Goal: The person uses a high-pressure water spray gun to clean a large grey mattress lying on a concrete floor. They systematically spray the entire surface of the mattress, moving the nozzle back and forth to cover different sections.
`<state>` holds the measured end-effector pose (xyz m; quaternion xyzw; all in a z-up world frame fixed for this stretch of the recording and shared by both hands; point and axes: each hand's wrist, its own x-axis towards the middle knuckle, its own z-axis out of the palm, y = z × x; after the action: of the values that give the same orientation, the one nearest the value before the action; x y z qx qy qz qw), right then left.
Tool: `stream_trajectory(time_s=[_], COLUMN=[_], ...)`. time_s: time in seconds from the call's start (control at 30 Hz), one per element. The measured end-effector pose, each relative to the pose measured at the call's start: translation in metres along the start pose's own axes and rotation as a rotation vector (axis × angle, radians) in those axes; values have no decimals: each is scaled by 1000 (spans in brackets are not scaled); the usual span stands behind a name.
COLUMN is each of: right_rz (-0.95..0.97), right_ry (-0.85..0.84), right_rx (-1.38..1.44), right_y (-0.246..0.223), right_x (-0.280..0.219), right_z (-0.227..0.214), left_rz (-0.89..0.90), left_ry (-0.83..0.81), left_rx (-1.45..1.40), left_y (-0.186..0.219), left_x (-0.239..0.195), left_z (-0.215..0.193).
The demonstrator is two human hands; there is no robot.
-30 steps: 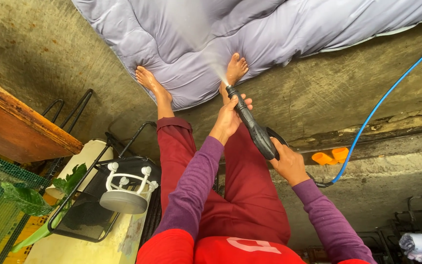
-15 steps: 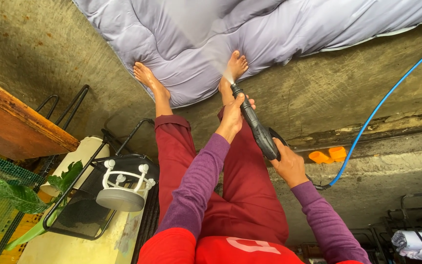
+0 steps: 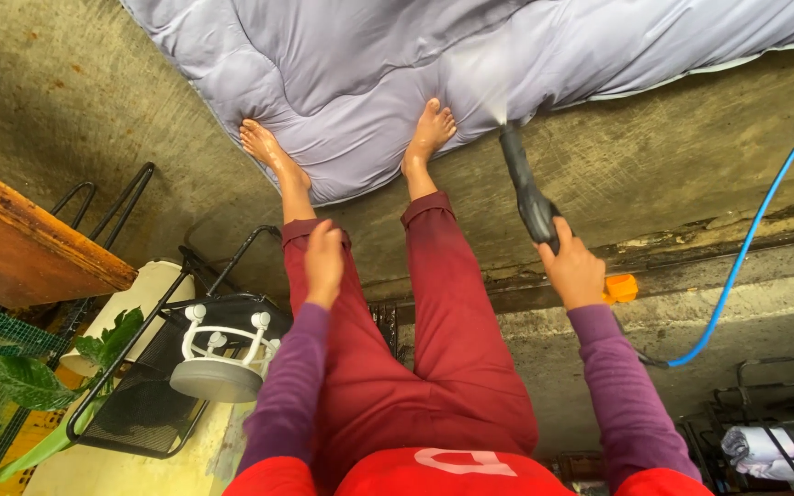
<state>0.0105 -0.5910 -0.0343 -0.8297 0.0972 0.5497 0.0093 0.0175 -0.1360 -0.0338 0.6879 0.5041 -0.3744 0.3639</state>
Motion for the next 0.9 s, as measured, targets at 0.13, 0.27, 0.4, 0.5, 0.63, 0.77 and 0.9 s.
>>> stream_trajectory(time_s=[0.13, 0.27, 0.4, 0.5, 0.63, 0.77, 0.9], right_rz=[-139, -223, -242, -263, -66, 50, -42], right_ry=[364, 548, 670, 779, 410, -97, -21], right_rx=[15, 116, 142, 238, 441, 72, -52], right_y=[-14, -40, -54, -43, -36, -11, -9], right_x=[39, 77, 78, 52, 19, -13, 4], right_z=[-28, -64, -87, -73, -54, -21, -10], left_rz=[85, -100, -190, -221, -73, -201, -79], left_ry=[305, 313, 271, 277, 305, 197, 93], left_rx=[287, 582, 551, 467, 296, 331, 268], left_y=[-115, -195, -218, -215, -189, -230, -198], left_x=[-7, -50, -81, -86, -33, -97, -41], left_z=[-83, -134, -129, -126, -118, -132, -83])
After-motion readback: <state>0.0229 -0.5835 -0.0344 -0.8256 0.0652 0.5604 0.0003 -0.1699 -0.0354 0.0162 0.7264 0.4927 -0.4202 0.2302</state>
